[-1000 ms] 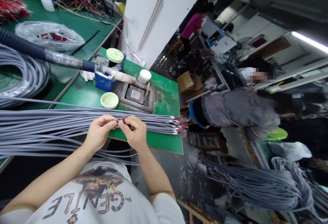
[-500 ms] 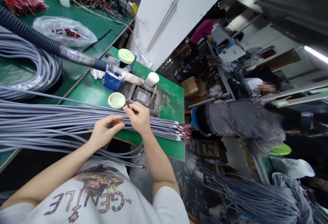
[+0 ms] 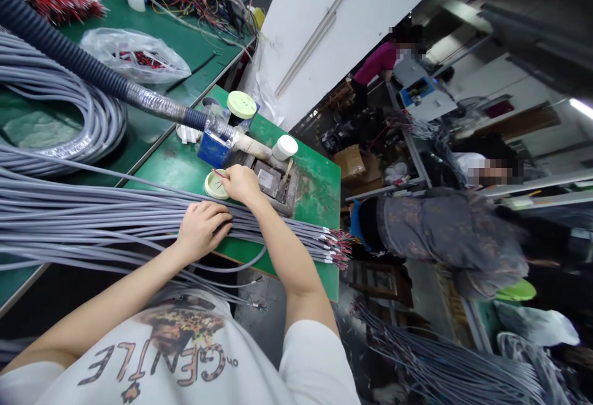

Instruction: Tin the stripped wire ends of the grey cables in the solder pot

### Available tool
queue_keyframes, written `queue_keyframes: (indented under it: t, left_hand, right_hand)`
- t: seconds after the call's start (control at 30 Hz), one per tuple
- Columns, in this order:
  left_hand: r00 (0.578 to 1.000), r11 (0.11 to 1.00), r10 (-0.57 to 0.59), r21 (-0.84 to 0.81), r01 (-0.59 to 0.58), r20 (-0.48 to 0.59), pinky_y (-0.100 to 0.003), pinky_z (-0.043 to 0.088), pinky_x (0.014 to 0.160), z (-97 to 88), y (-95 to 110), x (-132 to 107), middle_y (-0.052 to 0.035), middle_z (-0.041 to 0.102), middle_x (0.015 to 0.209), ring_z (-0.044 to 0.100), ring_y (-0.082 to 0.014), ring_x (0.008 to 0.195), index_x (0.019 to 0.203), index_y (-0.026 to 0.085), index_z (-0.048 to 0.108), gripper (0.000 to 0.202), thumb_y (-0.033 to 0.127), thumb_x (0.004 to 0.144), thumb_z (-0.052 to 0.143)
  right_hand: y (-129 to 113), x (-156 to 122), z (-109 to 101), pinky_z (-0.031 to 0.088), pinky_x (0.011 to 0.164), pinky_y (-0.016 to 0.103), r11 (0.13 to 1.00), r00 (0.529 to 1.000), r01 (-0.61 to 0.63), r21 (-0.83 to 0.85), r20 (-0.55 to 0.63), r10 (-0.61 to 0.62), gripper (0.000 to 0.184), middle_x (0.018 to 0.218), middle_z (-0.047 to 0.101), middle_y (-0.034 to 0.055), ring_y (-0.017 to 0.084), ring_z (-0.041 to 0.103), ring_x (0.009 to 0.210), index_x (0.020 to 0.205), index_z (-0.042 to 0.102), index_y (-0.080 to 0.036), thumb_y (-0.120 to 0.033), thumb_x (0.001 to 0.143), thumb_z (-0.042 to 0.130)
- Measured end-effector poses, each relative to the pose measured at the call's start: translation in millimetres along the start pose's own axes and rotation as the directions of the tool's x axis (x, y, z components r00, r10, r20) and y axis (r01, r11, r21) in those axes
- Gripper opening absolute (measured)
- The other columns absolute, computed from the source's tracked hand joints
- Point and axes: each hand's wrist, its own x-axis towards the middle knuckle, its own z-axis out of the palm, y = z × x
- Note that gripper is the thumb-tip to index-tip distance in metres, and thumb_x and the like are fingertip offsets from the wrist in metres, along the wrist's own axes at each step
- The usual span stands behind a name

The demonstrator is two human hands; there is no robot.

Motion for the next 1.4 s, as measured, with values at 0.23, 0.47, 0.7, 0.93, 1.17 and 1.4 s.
queue_keyframes:
  t: [0.23,0.47,0.7,0.93,1.17,1.4]
  left_hand:
    - [1.000,1.000,-0.004,-0.026,0.004,0.003,-0.039,0.034,0.080,1.1,-2,-1,-0.0060,0.070,0.100,0.056,-0.0214,0.094,0.091,0.020,0.067,0.016,0.026,0.090,0.052]
    - [1.000,1.000,0.007,0.007,-0.007,0.005,-0.038,0.033,0.078,-0.2,-2,1,-0.0045,0.070,0.100,0.056,-0.0204,0.092,0.085,0.020,0.065,0.018,0.028,0.091,0.051]
    - [1.000,1.000,0.000,0.001,0.000,-0.008,-0.039,0.032,0.076,1.7,-3,3,-0.0052,0.071,0.098,0.056,-0.0218,0.091,0.083,0.021,0.067,0.015,0.028,0.088,0.055]
    - [1.000,0.999,-0.021,-0.034,0.021,0.001,-0.039,0.033,0.077,2.1,-3,3,-0.0059,0.070,0.098,0.057,-0.0223,0.092,0.084,0.022,0.069,0.014,0.028,0.087,0.056]
    - [1.000,1.000,-0.005,0.010,0.005,-0.004,-0.039,0.033,0.076,2.6,-2,4,-0.0058,0.071,0.098,0.057,-0.0218,0.091,0.083,0.022,0.068,0.015,0.029,0.088,0.056]
    - [1.000,1.000,-0.021,-0.019,0.021,0.013,-0.039,0.034,0.077,2.0,-2,4,-0.0066,0.070,0.098,0.056,-0.0226,0.092,0.084,0.022,0.069,0.015,0.028,0.088,0.055]
  right_hand:
    - [0,3,-1,0.036,0.062,0.026,0.998,1.000,-0.003,-0.057,0.003,0.003,0.021,0.081,0.072,0.0079,0.020,0.063,0.078,0.079,0.073,-0.019,-0.030,0.082,0.055]
    - [54,-11,-28,0.032,0.057,0.025,0.991,0.986,-0.127,0.031,-0.106,0.130,0.027,0.067,0.067,0.0035,0.015,0.058,0.066,0.073,0.074,-0.015,-0.033,0.081,0.055]
    - [115,-4,-12,0.039,0.065,0.025,0.912,0.908,-0.410,0.000,-0.101,0.408,0.022,0.081,0.072,0.0075,0.020,0.064,0.079,0.079,0.075,-0.017,-0.032,0.079,0.059]
    - [127,4,1,0.044,0.075,0.026,0.888,0.888,-0.459,-0.022,-0.057,0.457,0.022,0.092,0.072,0.0124,0.022,0.066,0.090,0.083,0.075,-0.016,-0.030,0.080,0.059]
    - [131,7,7,0.042,0.072,0.027,0.889,0.888,-0.458,-0.010,-0.058,0.456,0.021,0.089,0.072,0.0116,0.022,0.064,0.086,0.083,0.075,-0.016,-0.028,0.078,0.059]
    - [114,-14,-18,0.033,0.058,0.023,0.947,0.944,-0.273,0.168,-0.140,0.297,0.027,0.061,0.059,0.0022,0.013,0.052,0.062,0.067,0.069,-0.012,-0.033,0.077,0.056]
